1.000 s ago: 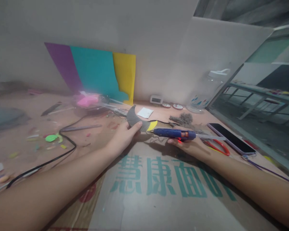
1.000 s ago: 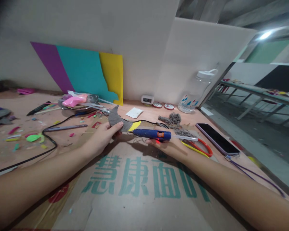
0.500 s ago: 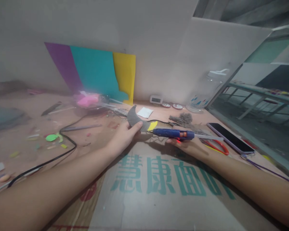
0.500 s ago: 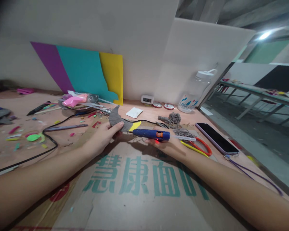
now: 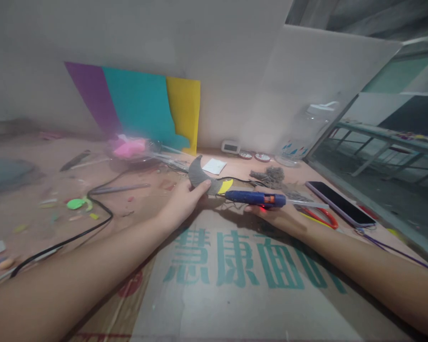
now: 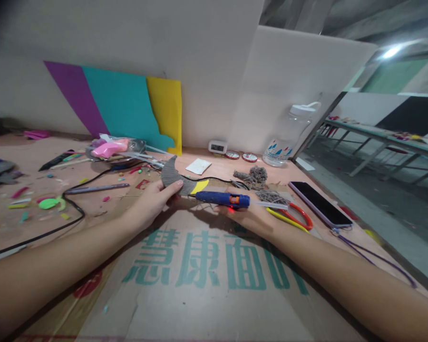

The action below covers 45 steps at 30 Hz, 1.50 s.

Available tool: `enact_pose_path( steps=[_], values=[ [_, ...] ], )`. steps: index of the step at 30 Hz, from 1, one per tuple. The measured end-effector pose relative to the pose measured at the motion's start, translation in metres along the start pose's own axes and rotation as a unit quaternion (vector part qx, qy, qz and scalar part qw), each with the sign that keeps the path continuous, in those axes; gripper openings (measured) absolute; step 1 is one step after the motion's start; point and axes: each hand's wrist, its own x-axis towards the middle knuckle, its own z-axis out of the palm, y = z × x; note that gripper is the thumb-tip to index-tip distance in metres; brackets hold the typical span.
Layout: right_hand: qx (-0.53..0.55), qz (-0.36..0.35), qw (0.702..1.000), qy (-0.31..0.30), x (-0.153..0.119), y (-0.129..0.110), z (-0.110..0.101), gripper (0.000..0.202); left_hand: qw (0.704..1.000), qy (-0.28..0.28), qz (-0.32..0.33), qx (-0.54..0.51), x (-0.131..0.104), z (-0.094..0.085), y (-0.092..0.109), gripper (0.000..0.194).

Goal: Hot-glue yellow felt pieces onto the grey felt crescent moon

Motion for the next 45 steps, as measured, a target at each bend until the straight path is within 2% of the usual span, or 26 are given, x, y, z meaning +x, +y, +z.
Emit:
enact_pose_path(
  steps=[16, 26, 32, 41, 45],
  values=[
    [-0.025, -0.001, 0.999, 0.019, -0.0005, 0.0, 0.0004, 0.025, 1.0, -0.008, 0.001, -0.003, -0.0006, -0.0013, 0.0008, 0.041],
    [0.003, 0.003, 1.0, 0.015, -0.0013, -0.0054, -0.0006, 0.024, 1.0, -0.01, 0.0, -0.017, 0.0018, -0.0007, -0.0029, 0.042],
    [0.016, 0.01, 0.999, 0.051, -0.0003, -0.007, 0.0027, 0.023, 1.0, -0.009, -0.006, -0.019, 0.0004, -0.0012, -0.0017, 0.04],
    [-0.014, 0.006, 0.999, 0.036, 0.0006, -0.0025, -0.0019, 0.023, 1.0, -0.006, -0.001, -0.008, -0.002, -0.0003, 0.0032, 0.036],
    [-0.009, 0.023, 0.997, 0.073, 0.0008, -0.0037, 0.0004, 0.022, 1.0, -0.003, 0.003, -0.013, -0.0028, -0.0002, 0.0047, 0.034]
  ],
)
